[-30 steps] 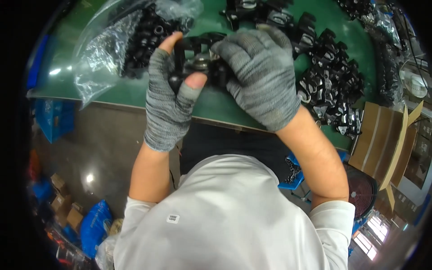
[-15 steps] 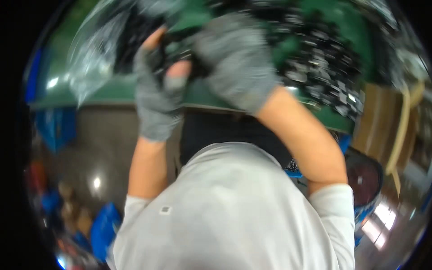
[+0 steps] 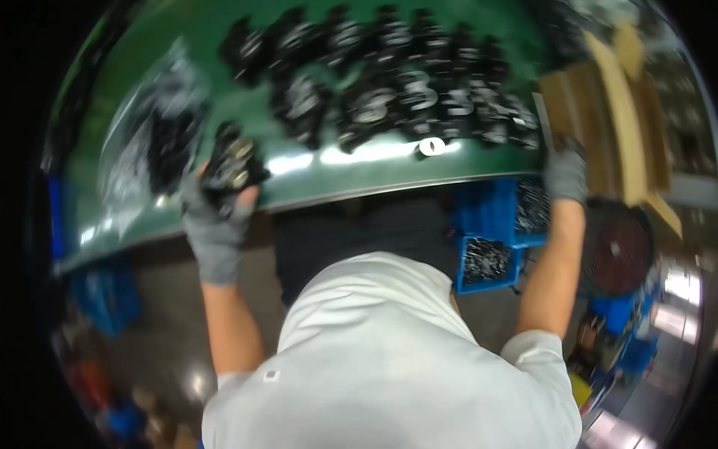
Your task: Assembling, inspecting, and tightening small metal mechanical components on a production line.
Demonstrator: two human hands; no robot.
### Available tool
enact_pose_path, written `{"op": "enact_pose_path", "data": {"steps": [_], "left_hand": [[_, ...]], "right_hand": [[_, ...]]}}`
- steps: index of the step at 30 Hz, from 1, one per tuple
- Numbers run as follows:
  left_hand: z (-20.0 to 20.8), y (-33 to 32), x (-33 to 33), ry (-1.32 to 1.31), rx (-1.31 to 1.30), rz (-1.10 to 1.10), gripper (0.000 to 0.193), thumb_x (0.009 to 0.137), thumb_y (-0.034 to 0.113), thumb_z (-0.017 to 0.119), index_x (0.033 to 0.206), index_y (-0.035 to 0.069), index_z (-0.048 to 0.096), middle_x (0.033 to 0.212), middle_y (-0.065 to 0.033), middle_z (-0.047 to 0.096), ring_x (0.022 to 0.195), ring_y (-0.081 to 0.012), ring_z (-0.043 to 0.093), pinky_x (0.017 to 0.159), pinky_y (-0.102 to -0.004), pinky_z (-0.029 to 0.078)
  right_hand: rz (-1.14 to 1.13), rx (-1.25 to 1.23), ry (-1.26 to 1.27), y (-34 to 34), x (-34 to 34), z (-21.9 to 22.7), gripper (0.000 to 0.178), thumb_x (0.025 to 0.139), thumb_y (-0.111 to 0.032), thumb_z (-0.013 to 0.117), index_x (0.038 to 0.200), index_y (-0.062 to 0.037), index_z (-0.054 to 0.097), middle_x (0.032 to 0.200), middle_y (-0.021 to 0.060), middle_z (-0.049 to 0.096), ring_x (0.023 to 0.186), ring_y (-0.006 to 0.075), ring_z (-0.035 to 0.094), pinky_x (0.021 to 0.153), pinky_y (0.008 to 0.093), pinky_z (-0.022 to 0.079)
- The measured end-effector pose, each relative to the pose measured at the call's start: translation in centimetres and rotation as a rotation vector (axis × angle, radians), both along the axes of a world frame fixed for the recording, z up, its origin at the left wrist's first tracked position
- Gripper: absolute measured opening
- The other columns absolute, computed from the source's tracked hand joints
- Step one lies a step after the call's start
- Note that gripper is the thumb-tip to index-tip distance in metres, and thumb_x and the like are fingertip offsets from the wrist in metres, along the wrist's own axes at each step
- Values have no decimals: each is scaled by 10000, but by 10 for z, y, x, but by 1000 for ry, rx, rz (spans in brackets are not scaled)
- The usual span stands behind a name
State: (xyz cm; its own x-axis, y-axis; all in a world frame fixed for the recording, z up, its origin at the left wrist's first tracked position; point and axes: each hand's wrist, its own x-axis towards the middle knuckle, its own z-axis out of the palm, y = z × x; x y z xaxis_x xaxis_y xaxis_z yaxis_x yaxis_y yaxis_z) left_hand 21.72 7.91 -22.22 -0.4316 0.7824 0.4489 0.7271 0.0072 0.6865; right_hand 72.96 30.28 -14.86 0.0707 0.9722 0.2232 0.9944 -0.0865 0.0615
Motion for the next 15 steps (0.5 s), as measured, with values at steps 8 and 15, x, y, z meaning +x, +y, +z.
{"op": "enact_pose_path", "data": {"steps": [8,15], "left_hand": [[-3,-16,23,-144,-17,83,748,732,415,914,1295,30,606,1071,-164,684,912,-354,655,838,-440,530],[-17,-38,59,-77,42,134,764,766,446,894,1305,0,587,1054,-172,715,933,-343,692,849,-421,556]], "right_hand": [[-25,-75,-125,13,98,-70,643,1022,-509,545,1462,-41,532,1373,263,618,1296,450,556,1083,471,453],[-120,80,-224,11,92,11,586,1030,-511,551,1410,-64,565,1078,206,707,945,359,680,785,432,531]]}}
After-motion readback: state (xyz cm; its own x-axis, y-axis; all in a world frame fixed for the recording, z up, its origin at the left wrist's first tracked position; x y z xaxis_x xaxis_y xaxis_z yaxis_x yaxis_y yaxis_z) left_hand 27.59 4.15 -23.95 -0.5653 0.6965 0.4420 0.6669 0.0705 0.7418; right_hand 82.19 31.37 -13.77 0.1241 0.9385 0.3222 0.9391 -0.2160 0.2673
